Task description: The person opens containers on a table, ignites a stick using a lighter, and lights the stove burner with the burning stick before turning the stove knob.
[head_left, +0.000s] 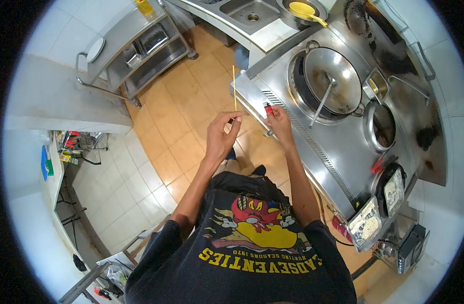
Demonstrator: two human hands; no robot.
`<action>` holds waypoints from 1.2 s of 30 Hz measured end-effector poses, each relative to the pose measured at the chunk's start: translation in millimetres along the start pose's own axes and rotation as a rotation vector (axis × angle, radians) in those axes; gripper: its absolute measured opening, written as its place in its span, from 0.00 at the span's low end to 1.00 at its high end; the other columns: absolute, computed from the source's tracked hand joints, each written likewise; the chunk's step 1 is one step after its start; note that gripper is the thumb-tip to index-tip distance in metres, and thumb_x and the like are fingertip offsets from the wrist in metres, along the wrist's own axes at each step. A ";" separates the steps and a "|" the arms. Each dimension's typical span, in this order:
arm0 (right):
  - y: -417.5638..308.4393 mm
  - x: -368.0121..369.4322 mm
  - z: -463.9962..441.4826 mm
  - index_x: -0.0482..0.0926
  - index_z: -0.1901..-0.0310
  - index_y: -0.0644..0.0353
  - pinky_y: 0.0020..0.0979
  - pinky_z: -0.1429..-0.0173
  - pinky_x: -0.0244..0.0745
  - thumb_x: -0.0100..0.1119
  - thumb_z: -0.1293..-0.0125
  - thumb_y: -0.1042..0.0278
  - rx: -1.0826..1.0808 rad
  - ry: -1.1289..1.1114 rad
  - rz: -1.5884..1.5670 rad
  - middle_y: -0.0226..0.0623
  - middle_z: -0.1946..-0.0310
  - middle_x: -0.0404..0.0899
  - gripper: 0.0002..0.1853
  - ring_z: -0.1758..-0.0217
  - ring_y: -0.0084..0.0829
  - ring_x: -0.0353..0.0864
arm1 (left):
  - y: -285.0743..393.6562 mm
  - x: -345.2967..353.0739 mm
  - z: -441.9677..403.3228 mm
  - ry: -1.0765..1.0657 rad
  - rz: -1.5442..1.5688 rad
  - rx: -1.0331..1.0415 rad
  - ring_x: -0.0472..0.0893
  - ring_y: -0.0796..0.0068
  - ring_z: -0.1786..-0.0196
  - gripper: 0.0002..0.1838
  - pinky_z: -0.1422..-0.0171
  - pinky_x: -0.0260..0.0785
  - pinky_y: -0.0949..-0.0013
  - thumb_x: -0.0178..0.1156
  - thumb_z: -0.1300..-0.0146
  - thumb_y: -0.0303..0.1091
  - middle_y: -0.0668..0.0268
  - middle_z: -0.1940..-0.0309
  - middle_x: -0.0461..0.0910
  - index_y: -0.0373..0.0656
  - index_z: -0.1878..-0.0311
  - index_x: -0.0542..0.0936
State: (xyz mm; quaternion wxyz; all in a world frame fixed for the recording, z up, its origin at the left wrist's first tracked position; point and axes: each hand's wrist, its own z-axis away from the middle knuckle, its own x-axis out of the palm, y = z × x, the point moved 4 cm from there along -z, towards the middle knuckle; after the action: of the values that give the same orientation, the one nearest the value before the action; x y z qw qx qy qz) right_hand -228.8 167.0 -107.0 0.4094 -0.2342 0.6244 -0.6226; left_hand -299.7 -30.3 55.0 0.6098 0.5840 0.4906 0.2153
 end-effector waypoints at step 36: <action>4.7 27.2 -51.8 0.80 0.61 0.59 0.40 0.56 0.73 0.60 0.40 0.68 -0.112 0.276 0.691 0.42 0.69 0.81 0.08 0.65 0.41 0.80 | -70.1 -66.3 -55.6 -0.021 0.000 -0.215 0.77 0.77 0.58 0.13 0.52 0.69 0.72 0.56 0.31 0.36 0.65 0.59 0.81 0.41 0.50 0.81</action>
State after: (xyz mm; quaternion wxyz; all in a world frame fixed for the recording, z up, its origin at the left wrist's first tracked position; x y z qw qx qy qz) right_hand -284.5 176.1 -123.2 0.4940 0.0545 0.7488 -0.4384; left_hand -396.9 -73.7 22.4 0.6741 0.5173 0.4582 0.2608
